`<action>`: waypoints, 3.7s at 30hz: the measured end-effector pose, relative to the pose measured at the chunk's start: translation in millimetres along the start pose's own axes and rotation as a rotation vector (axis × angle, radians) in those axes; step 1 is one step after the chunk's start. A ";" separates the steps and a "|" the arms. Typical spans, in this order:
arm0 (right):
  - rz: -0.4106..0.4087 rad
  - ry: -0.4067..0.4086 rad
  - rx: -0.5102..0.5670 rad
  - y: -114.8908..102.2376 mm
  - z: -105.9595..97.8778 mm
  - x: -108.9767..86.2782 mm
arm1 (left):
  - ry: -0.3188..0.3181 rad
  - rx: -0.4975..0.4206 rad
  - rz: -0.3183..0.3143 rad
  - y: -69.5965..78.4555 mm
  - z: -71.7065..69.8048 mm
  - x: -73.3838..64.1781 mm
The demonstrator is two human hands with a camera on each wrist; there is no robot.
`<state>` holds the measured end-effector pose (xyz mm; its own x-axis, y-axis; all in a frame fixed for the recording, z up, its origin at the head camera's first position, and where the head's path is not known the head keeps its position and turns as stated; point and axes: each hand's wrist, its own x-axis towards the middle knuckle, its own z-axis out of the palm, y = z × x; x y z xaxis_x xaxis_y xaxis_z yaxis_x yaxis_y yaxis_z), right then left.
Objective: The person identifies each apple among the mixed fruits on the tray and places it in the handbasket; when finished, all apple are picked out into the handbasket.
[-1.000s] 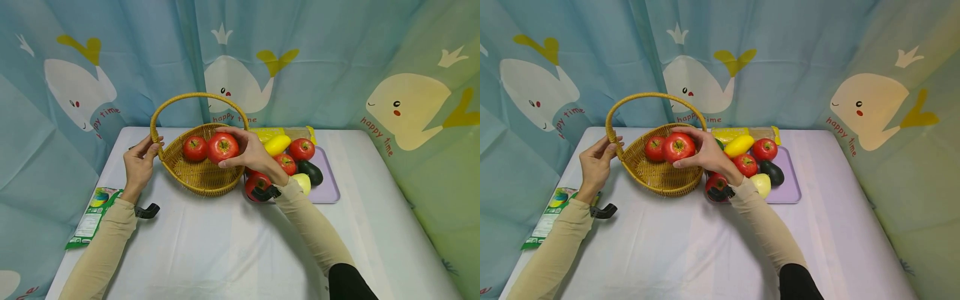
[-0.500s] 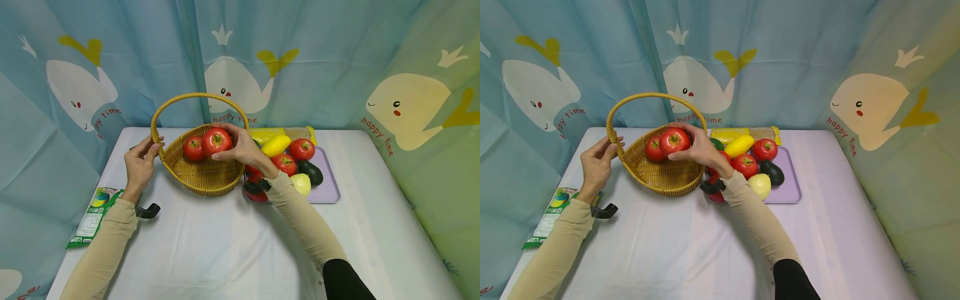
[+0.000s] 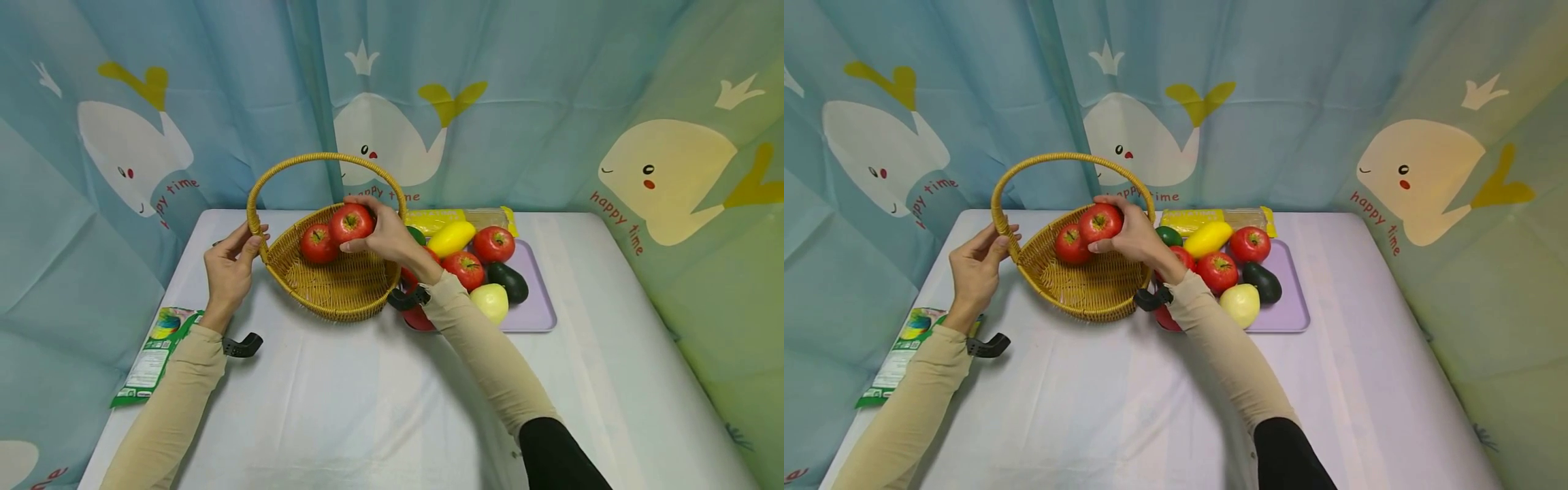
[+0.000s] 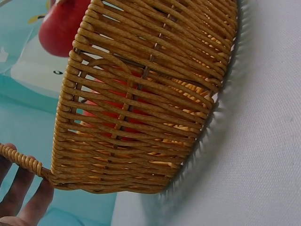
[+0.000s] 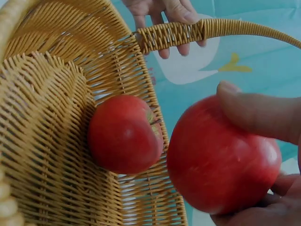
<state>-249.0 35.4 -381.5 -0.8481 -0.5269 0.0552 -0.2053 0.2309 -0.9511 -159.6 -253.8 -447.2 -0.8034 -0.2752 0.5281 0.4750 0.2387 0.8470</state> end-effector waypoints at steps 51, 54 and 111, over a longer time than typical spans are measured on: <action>0.099 -0.008 -0.602 15.1 11.5 28.0 | 0.002 -0.020 0.016 -2.3 -0.8 1.4; 0.107 -0.034 -0.634 16.6 11.2 29.8 | 0.000 -0.025 0.020 -2.8 -0.4 1.5; 0.155 -0.100 -0.611 10.9 9.4 25.4 | -0.001 -0.017 -0.008 -1.5 1.0 0.1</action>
<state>-268.2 16.8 -393.3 -0.8467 -0.5170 -0.1257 -0.3505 0.7197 -0.5993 -160.8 -253.2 -448.4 -0.8076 -0.2757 0.5213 0.4746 0.2208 0.8521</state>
